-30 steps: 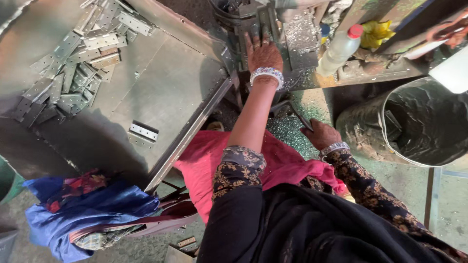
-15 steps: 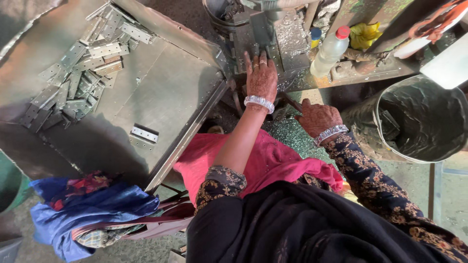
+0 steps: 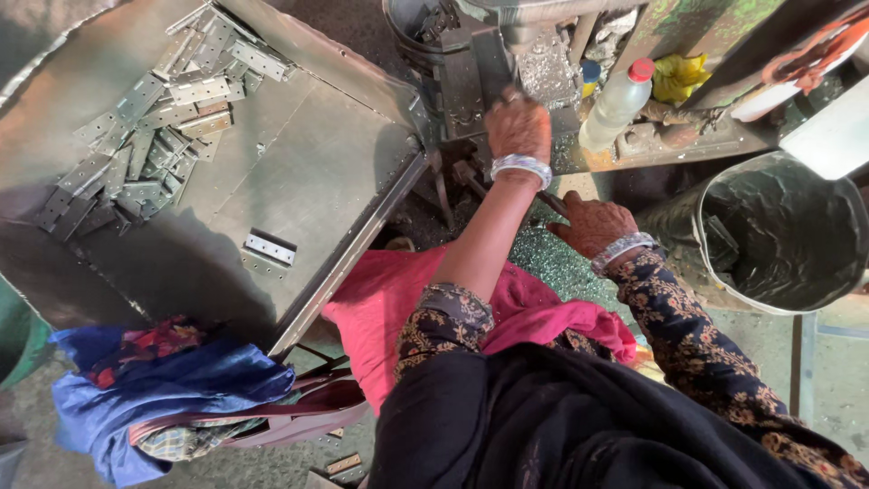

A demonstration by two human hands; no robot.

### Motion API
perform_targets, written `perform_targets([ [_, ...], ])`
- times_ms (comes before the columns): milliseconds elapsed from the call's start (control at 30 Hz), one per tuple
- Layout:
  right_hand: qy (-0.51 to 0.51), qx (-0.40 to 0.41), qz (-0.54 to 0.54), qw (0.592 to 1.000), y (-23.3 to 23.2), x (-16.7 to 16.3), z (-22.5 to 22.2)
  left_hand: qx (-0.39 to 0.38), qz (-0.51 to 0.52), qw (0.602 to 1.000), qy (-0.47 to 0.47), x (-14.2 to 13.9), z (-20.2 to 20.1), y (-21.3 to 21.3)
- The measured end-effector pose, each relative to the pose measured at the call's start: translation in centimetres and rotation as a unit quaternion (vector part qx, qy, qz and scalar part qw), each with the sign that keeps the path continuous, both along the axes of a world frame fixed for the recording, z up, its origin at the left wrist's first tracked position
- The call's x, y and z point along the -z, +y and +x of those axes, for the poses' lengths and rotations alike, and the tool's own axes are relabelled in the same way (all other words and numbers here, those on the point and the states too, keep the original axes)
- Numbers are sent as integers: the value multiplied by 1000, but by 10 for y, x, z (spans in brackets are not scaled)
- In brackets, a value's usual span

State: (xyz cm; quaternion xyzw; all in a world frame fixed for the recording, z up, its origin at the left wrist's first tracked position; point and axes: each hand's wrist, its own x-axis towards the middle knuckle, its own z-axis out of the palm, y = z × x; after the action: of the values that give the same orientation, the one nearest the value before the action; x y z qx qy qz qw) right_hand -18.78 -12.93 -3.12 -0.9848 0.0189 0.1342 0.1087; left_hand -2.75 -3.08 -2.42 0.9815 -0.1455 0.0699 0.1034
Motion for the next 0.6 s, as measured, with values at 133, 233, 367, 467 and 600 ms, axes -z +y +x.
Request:
perform_targets([
  [133,31,27,30,999,-4,6,2,4,-84,994,-67,14,-17,39],
  [233,24,20,0,1000,2,6,2,79,-35,995,-41,18,-44,64],
  [367,5,3,5,1000,-1,8,3,42,193,978,64,5,-44,48],
  [467,-3,15,10,1000,-10,25,3,12,193,980,38,-4,-23,31],
  [600,67,113,91,987,-9,76,-15,0,147,989,13,0,-18,37],
])
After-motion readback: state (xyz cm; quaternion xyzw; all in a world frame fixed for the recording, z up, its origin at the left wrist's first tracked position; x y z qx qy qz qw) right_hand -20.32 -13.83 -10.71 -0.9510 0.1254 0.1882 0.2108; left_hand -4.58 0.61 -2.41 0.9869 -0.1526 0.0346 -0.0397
